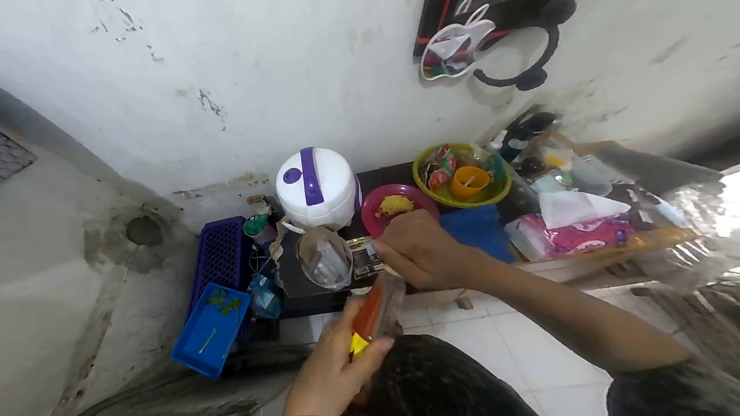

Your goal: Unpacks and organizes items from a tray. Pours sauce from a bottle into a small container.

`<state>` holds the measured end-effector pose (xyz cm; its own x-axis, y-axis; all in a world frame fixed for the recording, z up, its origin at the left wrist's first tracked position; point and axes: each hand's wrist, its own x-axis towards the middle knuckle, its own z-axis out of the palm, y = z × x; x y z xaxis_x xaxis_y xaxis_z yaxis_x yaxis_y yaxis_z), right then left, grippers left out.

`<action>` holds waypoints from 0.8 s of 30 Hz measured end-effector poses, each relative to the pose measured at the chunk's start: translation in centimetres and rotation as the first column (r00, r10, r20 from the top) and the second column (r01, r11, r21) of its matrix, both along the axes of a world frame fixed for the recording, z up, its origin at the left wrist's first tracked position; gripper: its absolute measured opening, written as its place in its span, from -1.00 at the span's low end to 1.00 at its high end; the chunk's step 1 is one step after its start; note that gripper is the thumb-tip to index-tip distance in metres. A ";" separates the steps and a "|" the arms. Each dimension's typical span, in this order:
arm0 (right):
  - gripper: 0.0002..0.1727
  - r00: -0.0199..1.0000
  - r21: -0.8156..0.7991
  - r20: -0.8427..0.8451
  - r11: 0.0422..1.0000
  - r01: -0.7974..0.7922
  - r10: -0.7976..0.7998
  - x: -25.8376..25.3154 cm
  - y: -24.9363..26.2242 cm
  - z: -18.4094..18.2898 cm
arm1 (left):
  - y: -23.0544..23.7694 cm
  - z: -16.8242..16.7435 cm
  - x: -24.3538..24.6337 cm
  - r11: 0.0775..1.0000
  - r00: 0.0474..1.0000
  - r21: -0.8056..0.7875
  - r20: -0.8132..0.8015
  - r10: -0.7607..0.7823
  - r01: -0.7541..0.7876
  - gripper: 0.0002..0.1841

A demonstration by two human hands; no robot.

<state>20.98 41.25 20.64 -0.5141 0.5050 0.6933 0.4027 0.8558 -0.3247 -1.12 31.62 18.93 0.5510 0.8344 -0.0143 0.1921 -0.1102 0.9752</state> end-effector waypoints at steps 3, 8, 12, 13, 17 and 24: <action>-0.38 0.892 -0.507 0.447 0.803 0.313 -0.066 0.0 0.7 -0.3 | 0.2 -1.5 2.7 0.864 0.745 0.480 -0.519 0.420 -0.152 -0.44; -0.39 0.922 -0.788 0.381 0.546 0.284 0.070 0.8 1.6 -3.6 | 1.7 -2.7 1.6 0.993 0.869 0.019 -0.481 0.113 -0.118 -0.48; -0.43 0.960 -0.213 -0.115 0.938 -0.273 0.254 1.1 -0.1 -4.9 | 1.7 -4.9 -0.7 0.573 0.699 -0.556 0.714 -0.042 0.602 -0.50; -0.40 0.944 -0.033 -0.154 0.953 -0.300 0.292 0.7 0.0 -4.5 | 1.4 -5.1 -0.2 0.456 0.581 -0.516 0.814 -0.004 0.725 -0.48; -0.43 0.976 0.197 -0.127 0.969 -0.150 0.177 0.0 -0.4 -3.2 | 1.1 -6.2 0.8 0.384 0.458 -0.420 0.889 -0.007 0.822 -0.49; -0.40 0.972 -0.441 0.232 0.885 0.149 -0.049 0.5 -1.3 -4.4 | 0.5 -1.6 0.9 0.995 0.913 -0.103 -0.406 -0.048 0.007 -0.45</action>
<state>21.53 39.96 16.28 -0.5512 0.7929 0.2597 0.5788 0.5876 -0.5655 -0.27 32.13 17.33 0.5027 0.8020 -0.3226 0.5732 -0.0299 0.8189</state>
